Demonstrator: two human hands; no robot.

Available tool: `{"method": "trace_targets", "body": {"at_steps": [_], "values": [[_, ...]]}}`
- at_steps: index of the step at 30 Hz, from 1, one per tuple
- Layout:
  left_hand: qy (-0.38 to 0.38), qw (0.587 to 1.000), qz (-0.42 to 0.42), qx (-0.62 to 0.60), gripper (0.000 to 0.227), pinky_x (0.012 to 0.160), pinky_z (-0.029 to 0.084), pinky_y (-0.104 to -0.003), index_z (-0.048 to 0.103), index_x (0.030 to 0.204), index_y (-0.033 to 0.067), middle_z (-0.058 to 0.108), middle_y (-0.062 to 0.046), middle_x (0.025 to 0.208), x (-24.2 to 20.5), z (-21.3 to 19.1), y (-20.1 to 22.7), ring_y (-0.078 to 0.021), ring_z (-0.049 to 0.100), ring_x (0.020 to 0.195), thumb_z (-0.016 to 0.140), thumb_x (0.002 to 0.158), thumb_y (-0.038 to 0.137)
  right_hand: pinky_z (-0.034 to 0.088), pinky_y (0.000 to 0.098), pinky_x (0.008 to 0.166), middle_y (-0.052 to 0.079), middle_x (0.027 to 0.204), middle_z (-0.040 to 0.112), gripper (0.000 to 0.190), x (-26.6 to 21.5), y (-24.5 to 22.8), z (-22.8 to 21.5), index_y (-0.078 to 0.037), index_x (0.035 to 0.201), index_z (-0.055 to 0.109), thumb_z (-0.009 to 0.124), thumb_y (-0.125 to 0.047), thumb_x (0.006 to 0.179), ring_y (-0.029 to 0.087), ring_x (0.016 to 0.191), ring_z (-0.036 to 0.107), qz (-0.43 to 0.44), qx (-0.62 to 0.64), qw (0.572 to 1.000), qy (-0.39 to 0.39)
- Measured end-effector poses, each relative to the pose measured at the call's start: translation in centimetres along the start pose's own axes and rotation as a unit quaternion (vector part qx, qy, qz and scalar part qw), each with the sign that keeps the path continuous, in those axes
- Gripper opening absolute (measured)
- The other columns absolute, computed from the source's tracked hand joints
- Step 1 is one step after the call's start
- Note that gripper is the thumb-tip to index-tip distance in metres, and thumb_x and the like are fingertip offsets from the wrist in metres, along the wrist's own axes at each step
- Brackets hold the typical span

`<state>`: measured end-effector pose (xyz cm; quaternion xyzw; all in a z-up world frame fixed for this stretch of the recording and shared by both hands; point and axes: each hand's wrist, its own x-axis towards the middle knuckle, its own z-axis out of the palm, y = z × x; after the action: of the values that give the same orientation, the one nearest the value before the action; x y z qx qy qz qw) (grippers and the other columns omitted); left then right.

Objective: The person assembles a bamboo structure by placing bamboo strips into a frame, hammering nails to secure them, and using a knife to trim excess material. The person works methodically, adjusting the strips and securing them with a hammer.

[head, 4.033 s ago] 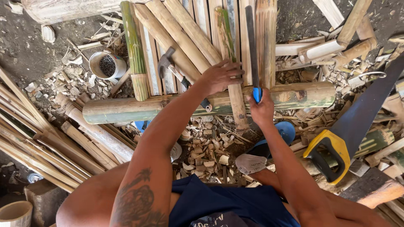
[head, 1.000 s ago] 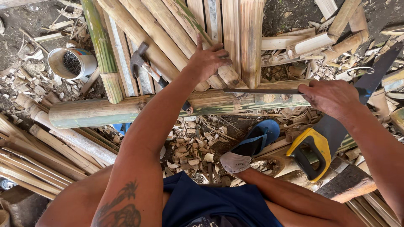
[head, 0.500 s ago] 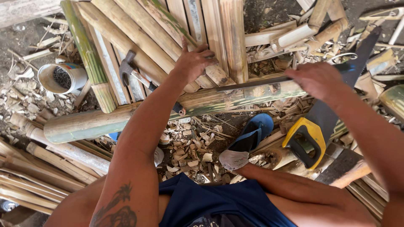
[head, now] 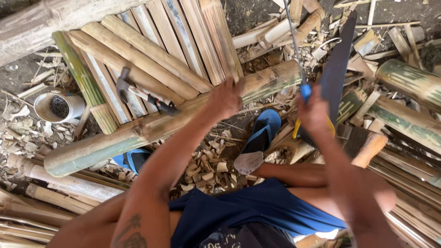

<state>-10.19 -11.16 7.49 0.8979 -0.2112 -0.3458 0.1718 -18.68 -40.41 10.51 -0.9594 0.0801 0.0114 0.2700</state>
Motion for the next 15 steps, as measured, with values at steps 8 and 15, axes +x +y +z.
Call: {"method": "trace_targets", "body": {"at_steps": [8, 15], "values": [[0.164, 0.938, 0.000, -0.305, 0.030, 0.057, 0.053, -0.053, 0.049, 0.116, -0.0053, 0.068, -0.027, 0.076, 1.5, 13.1, 1.2, -0.0441, 0.069, 0.065, 0.057, 0.098, 0.016, 0.052, 0.0444, 0.057, 0.019, 0.082, 0.068, 0.036, -5.1, -5.8, 7.4, 0.002, 0.137, 0.047, 0.061, -0.014, 0.108, 0.035, 0.070, 0.068, -0.043, 0.043, 0.997, 0.056], [0.102, 0.924, -0.005, -0.369, 0.035, 0.055, 0.051, -0.053, 0.046, 0.117, -0.0088, 0.070, -0.028, 0.076, 2.3, 14.3, 0.5, -0.0419, 0.071, 0.062, 0.056, 0.097, 0.018, 0.055, 0.0390, 0.057, 0.014, 0.085, 0.068, 0.034, -3.7, -6.8, 3.2, -0.002, 0.132, 0.041, 0.059, -0.018, 0.107, 0.028, 0.070, 0.068, -0.202, 0.186, 0.931, 0.241]]}}
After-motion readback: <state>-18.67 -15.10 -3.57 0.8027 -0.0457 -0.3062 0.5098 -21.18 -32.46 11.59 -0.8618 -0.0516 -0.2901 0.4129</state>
